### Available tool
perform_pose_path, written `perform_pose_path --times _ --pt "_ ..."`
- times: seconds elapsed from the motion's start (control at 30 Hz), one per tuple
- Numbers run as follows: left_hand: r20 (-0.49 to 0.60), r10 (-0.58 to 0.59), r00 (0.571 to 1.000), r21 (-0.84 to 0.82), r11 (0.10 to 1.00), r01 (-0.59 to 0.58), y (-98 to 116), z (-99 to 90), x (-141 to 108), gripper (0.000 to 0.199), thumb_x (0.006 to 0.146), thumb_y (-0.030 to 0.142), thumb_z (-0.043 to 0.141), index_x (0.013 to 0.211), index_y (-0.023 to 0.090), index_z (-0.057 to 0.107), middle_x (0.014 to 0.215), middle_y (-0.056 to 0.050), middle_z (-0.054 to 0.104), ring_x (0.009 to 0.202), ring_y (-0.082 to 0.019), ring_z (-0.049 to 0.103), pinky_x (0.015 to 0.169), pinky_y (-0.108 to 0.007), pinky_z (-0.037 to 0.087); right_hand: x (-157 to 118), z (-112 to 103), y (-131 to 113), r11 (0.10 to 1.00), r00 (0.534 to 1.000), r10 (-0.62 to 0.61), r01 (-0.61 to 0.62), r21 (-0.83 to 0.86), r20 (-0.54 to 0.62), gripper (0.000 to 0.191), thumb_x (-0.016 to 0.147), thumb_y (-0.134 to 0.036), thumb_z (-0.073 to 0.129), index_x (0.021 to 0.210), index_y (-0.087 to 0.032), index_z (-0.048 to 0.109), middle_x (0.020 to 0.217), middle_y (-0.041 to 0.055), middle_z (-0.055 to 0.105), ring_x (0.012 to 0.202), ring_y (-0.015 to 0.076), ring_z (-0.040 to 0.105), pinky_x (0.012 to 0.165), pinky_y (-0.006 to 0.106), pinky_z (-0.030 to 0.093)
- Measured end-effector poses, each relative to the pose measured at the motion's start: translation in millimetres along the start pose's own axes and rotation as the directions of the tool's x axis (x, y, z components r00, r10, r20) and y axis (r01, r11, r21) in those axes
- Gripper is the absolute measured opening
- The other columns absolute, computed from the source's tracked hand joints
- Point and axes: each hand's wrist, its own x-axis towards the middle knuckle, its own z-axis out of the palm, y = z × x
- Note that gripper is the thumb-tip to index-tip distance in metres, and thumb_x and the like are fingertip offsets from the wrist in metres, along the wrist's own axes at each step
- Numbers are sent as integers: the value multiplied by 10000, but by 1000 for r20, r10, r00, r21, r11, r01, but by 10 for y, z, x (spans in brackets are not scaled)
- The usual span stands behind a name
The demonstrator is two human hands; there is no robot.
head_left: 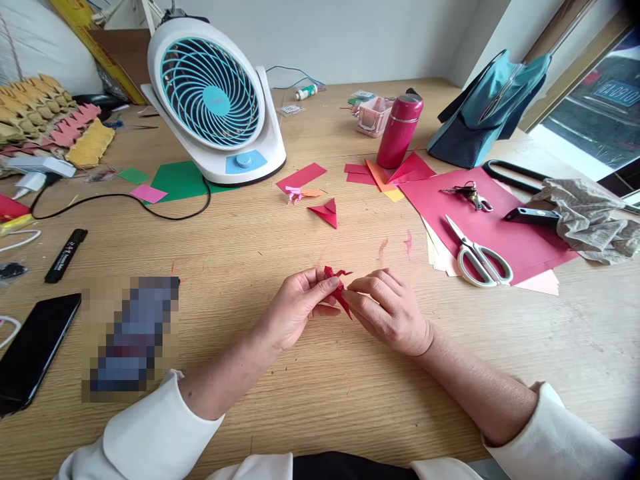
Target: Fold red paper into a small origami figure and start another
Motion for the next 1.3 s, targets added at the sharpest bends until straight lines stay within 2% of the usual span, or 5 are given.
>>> perform_pose_path --times 0.47,0.73,0.97,1.13,1.3 --pt "45 -12 999 159 987 5 39 -59 1 319 722 412 818 827 151 666 757 7 614 658 -86 579 503 -152 476 37 -15 -18 998 999 -38 37 45 15 220 959 -84 495 1112 -181 620 961 96 684 799 191 599 718 351 488" --pt "43 45 998 204 977 -53 57 -1 -42 283 750 381 766 841 142 646 822 -12 604 686 -98 569 528 -193 528 35 47 -128 920 963 268 -246 305 -31 217 944 -93 526 1096 -221 612 939 77 624 839 184 618 730 330 532" --pt "3 122 992 295 948 -118 76 18 -19 217 755 337 724 789 144 632 810 -8 599 668 -96 554 502 -191 533 60 98 -166 697 847 530 -467 544 48 54 934 -183 586 908 -215 622 847 41 622 778 166 605 709 318 522" --pt "21 156 988 358 921 -153 50 5 -7 172 769 301 694 791 142 634 817 -12 596 697 -107 561 502 -191 546 58 165 -203 316 657 709 -619 719 255 121 921 -307 629 857 -208 607 814 27 636 727 149 604 683 298 504" --pt "42 180 983 437 881 -180 30 -15 -1 161 794 301 675 789 150 620 815 -8 593 724 -124 591 512 -204 566 82 229 -221 30 551 742 -596 803 381 248 846 -422 711 818 -207 590 769 14 634 688 139 590 641 278 486"
